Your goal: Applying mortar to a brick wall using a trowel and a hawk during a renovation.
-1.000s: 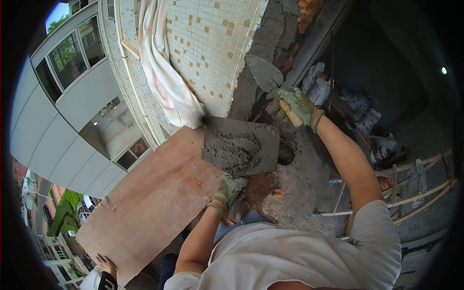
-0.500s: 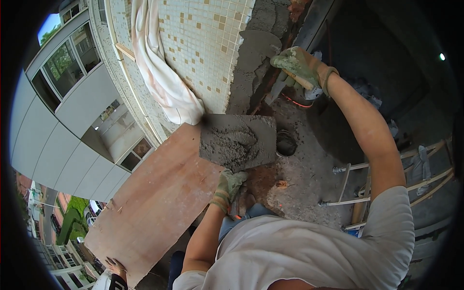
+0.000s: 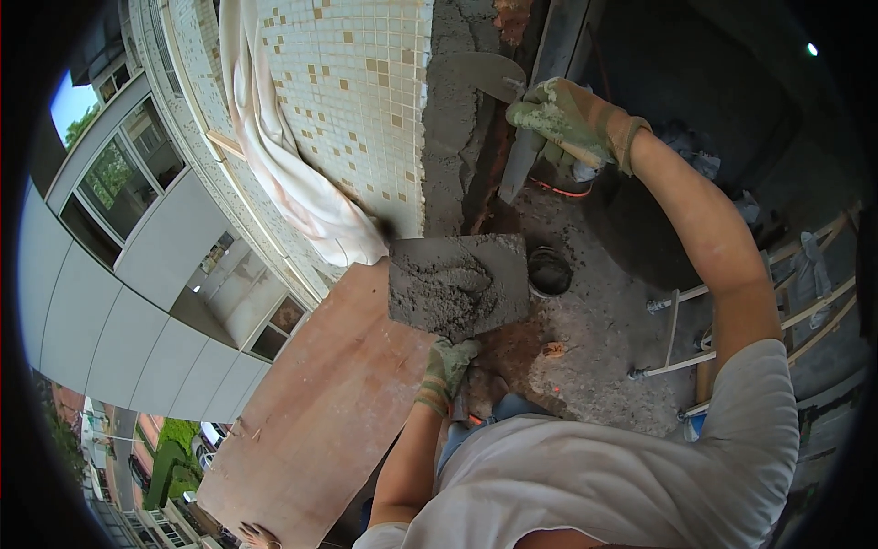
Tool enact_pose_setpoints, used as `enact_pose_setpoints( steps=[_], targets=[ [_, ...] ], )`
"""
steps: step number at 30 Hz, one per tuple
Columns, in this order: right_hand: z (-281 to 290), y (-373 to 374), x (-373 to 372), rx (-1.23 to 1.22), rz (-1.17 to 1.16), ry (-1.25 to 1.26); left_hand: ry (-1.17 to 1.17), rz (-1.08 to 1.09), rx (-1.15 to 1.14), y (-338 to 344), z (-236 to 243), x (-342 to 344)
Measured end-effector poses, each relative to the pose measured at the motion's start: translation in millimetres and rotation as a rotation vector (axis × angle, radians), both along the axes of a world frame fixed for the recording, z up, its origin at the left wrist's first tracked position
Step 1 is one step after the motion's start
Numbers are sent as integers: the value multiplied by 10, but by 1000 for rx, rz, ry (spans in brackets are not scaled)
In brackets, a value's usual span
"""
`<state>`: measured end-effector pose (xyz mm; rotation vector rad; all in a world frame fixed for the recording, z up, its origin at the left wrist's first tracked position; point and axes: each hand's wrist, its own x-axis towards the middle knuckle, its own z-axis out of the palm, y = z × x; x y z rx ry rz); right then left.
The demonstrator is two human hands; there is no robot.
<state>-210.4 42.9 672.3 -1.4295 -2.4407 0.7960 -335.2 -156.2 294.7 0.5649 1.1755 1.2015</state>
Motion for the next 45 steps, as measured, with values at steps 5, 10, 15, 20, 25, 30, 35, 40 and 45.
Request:
enact_pose_setpoints(
  steps=[5,10,15,20,25,30,35,40,45],
  targets=[
    [173,-14,242,159,95,290,15,-7,11,59,48,56],
    [-774,-205,569,269,333,376,0,64,-4,17,49,36],
    [-2179,-562,1232,98,396,421,14,114,-93,114,693,131],
    [-2243,-651,1176,746,605,36,207,82,6,423,518,58],
    [-2517,-380,1063,603,477,108,592,281,110,574,123,917],
    [-2330,-172,1679,522,504,175,152,351,110,655,420,986],
    [-2034,294,1888,841,667,13,353,194,38,483,662,1033],
    [-2107,74,1685,352,578,238,517,223,207,477,15,1253],
    [-1927,32,1602,131,393,678,334,198,78,768,547,1060]
  ],
)
